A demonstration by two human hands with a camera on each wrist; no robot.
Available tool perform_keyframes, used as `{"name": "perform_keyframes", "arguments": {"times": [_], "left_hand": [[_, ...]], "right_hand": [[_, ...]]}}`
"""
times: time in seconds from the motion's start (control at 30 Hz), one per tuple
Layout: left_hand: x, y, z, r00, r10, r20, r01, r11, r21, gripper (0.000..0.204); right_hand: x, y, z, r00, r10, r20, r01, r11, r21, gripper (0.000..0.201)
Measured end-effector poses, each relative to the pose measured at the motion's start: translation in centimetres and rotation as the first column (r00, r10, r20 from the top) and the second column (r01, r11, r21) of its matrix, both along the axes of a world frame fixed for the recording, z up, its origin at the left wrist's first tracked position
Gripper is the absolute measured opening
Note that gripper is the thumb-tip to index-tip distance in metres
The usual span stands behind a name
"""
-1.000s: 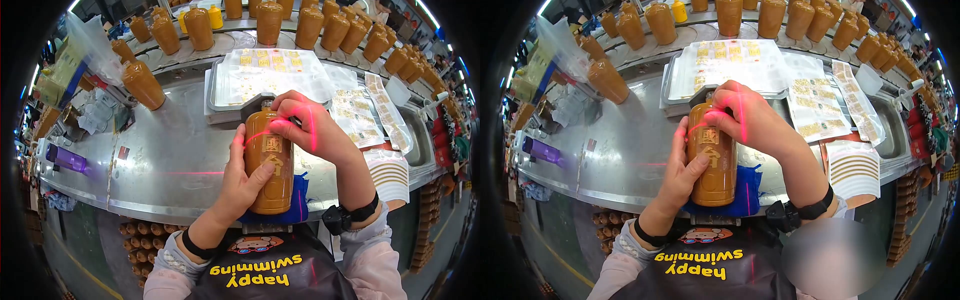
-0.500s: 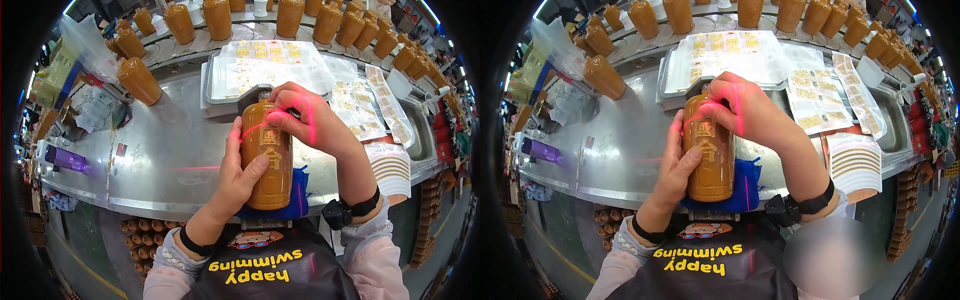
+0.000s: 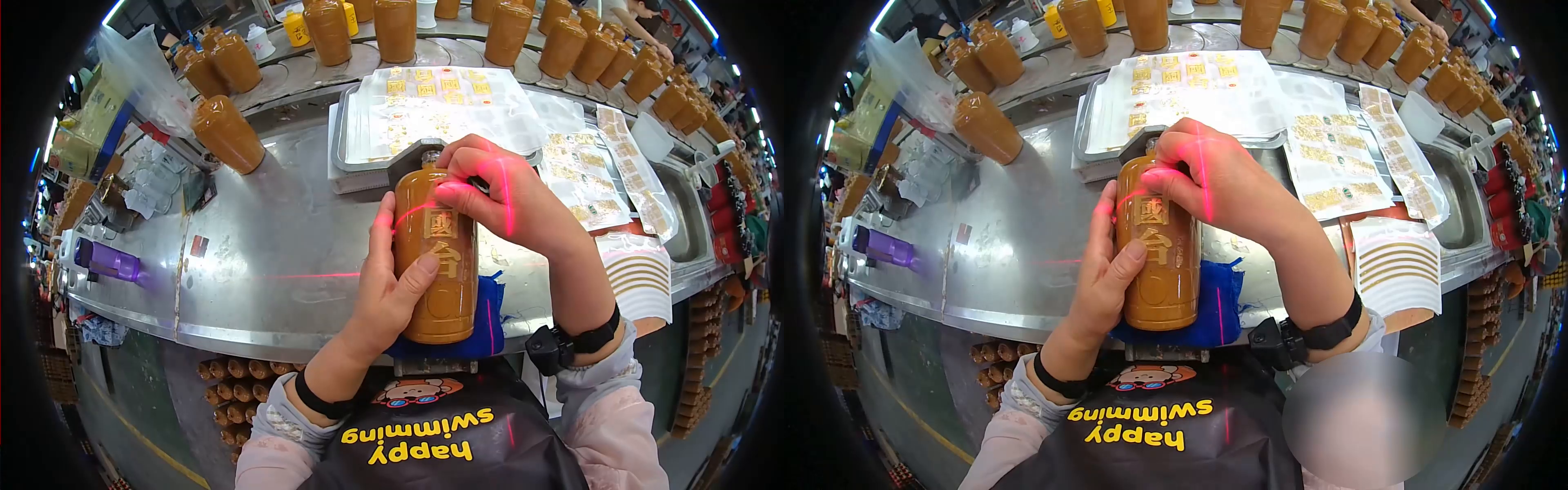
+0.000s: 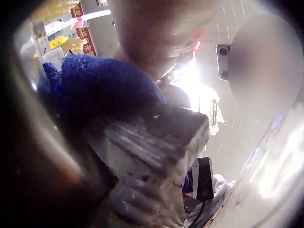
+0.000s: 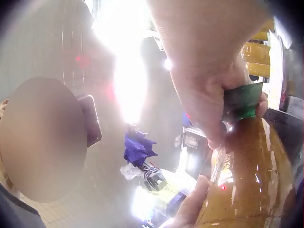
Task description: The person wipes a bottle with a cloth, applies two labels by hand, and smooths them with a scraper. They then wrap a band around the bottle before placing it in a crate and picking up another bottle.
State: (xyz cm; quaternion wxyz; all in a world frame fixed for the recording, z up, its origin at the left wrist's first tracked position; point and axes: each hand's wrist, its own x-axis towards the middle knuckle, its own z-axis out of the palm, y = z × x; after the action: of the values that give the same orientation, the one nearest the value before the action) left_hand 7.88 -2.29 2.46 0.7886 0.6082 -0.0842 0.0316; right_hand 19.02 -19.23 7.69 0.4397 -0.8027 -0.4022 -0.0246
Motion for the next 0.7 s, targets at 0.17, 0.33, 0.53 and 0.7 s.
{"name": "perform_keyframes", "arguments": {"times": [0.17, 0.33, 0.53, 0.7], "left_hand": [[0.08, 0.2, -0.29, 1.0, 0.002, 0.021, -0.002, 0.999, 0.042, 0.081], [0.11, 0.47, -0.5, 1.0, 0.008, 0.025, -0.01, 0.997, 0.081, 0.082], [0.01, 0.23, -0.25, 1.0, -0.005, 0.007, 0.005, 0.999, 0.053, 0.083], [0.1, 0.36, -0.57, 1.0, -0.004, 0.02, 0.002, 0.998, 0.064, 0.083]], "right_hand": [[-0.24, -0.01, 0.47, 0.999, -0.008, -0.033, 0.006, 0.998, -0.062, 0.022], [-0.19, 0.02, 0.53, 1.0, -0.011, -0.026, 0.009, 0.998, -0.065, 0.021], [-0.26, 0.07, 0.41, 0.999, -0.014, -0.036, 0.013, 0.999, -0.044, 0.022], [-0.24, 0.23, 0.3, 1.0, -0.014, -0.006, 0.014, 0.999, -0.032, 0.023]]}}
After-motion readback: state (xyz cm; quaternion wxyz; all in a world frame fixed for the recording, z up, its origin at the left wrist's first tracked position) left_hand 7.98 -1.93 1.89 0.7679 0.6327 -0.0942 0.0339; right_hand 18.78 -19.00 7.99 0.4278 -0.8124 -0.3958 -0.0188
